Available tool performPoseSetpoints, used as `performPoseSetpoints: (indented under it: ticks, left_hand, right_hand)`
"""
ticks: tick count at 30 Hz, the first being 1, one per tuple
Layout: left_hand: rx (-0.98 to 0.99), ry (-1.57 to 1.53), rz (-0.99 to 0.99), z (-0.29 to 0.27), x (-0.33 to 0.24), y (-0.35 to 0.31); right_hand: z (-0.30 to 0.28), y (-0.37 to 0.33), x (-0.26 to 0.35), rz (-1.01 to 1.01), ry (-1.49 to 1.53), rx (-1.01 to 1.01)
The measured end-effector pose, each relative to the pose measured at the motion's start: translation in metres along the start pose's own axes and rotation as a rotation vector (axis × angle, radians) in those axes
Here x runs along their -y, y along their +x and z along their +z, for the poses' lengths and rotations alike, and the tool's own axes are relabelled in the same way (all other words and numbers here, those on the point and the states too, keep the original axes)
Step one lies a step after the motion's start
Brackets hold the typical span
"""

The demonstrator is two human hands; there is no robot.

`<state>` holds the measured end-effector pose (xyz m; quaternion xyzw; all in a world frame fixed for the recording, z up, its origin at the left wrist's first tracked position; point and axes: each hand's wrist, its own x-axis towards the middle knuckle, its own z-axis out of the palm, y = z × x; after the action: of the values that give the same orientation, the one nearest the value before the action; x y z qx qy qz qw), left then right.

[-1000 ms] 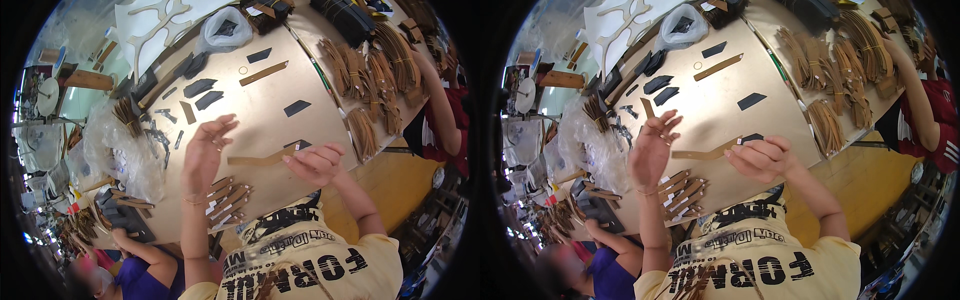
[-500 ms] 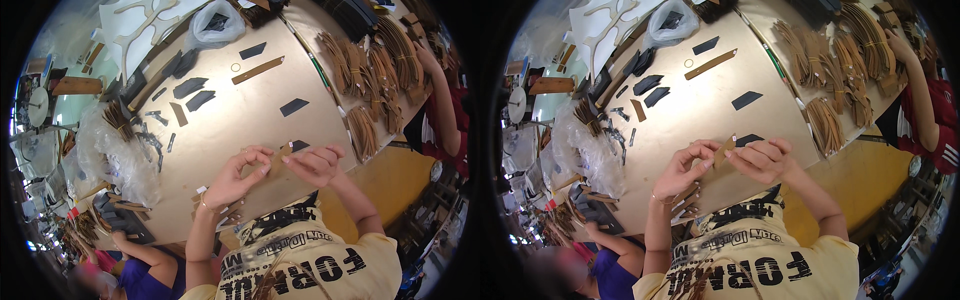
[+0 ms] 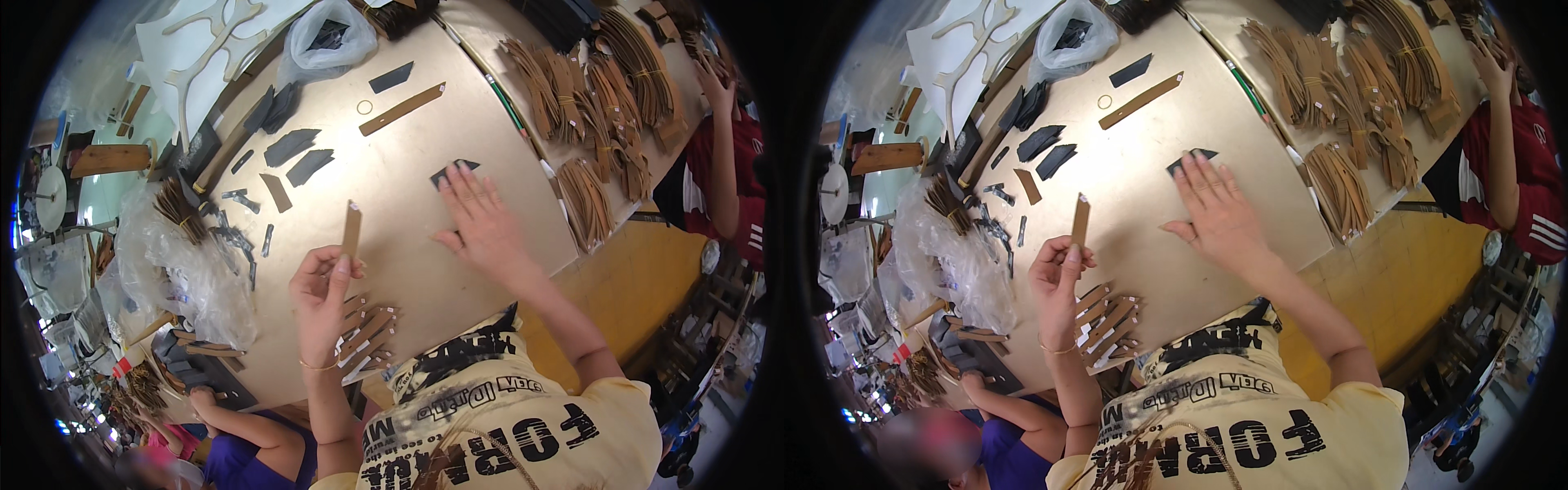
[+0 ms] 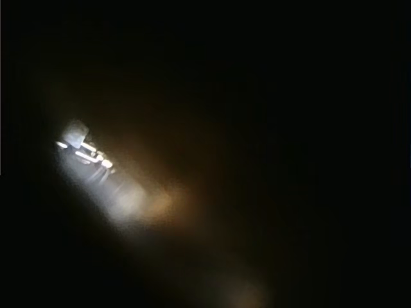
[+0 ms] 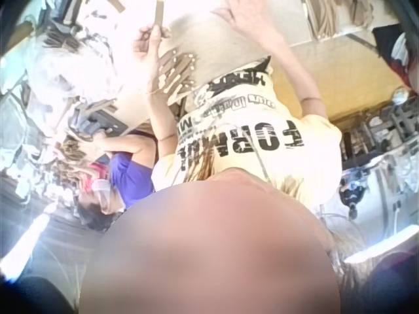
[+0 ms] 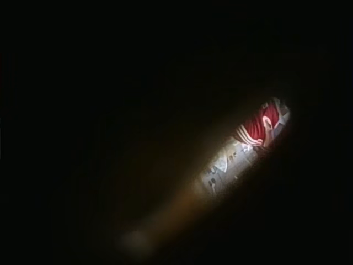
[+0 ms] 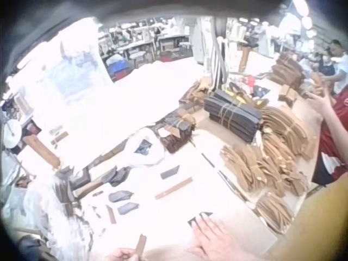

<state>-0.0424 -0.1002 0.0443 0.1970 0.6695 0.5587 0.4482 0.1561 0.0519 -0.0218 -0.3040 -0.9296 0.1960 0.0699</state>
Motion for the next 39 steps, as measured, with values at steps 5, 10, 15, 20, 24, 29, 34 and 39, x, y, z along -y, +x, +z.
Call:
performPoseSetpoints:
  ticks: [5,10,15,20,24,29,34,39]
  left_hand:
    - [0.006,0.052,0.004,0.001,-0.003,-0.009]
    - [0.100,0.113,-0.046,0.009,-0.002,-0.014]
    - [0.092,0.118,-0.046,0.011,-0.001,-0.010]
    - [0.076,0.105,-0.011,0.006,-0.006,-0.013]
    - [0.034,0.098,-0.001,-0.004,-0.010,-0.015]
    - [0.002,0.103,0.087,-0.016,-0.012,-0.016]
    - [-0.071,0.088,0.102,-0.023,-0.012,-0.022]
    - [-0.056,0.097,0.052,-0.023,-0.012,-0.031]
  right_hand:
    - [0.019,0.004,0.035,-0.101,0.082,-0.013]
    - [-0.007,-0.035,0.017,-0.021,-0.014,-0.030]
    - [-0.018,-0.070,0.009,0.026,-0.097,0.151]
    - [0.014,-0.043,0.029,-0.009,-0.041,0.068]
    - [-0.008,0.013,0.021,-0.096,0.013,-0.151]
    - [-0.029,0.149,-0.035,0.156,0.189,-0.348]
    - [-0.020,0.198,-0.057,0.150,0.091,-0.242]
    - [-0.053,0.140,-0.031,0.220,0.590,-0.116]
